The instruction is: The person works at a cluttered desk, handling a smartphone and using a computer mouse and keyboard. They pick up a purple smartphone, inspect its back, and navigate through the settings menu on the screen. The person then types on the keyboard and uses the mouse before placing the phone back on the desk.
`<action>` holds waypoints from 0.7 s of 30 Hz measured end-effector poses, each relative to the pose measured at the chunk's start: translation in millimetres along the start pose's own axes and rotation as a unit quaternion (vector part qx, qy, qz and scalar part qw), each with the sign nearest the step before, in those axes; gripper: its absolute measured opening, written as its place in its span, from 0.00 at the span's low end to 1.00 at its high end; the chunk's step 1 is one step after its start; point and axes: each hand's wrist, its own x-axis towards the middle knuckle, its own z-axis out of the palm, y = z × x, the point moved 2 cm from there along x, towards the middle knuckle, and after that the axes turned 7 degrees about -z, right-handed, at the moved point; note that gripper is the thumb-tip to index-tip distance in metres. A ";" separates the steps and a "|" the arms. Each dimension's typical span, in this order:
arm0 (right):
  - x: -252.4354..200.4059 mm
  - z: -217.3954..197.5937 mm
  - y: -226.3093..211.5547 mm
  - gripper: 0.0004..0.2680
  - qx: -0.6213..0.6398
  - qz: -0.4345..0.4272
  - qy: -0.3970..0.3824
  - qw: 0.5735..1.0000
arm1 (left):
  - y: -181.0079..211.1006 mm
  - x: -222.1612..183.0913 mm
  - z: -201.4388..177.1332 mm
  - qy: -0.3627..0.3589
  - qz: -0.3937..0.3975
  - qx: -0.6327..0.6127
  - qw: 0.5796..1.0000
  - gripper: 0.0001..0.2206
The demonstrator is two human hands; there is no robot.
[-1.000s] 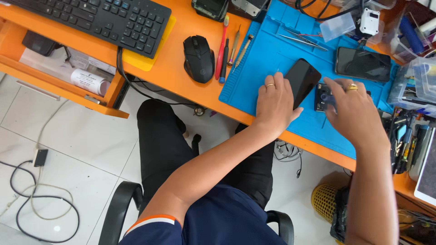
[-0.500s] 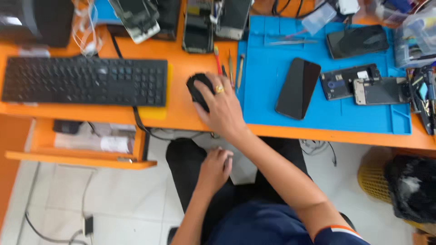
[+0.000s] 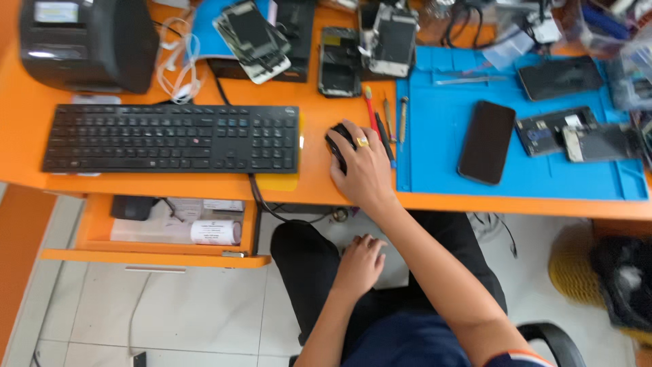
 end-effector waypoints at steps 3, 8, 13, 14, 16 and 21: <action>-11.8 12.1 6.0 0.18 -0.010 0.012 0.009 1.000 | 5.1 -5.6 -5.9 -0.050 -0.006 0.014 0.999 0.12; -12.8 23.1 12.4 0.21 0.005 0.019 0.024 1.000 | 2.3 0.8 1.6 -0.066 -0.022 0.028 0.997 0.12; -10.1 17.2 7.9 0.18 0.031 0.017 0.018 0.999 | -2.5 1.2 7.8 -0.071 -0.037 0.042 0.996 0.12; -10.9 15.9 8.6 0.18 0.034 0.015 0.016 0.999 | 1.6 1.0 6.9 -0.070 -0.041 0.041 0.996 0.12; -8.8 15.4 8.4 0.18 0.044 0.014 0.010 0.999 | 7.7 1.8 2.4 -0.075 -0.040 0.031 0.996 0.11; -1.2 -0.5 8.5 0.19 0.083 -0.043 0.001 0.996 | -2.9 -1.3 31.5 0.011 -0.016 0.027 0.999 0.13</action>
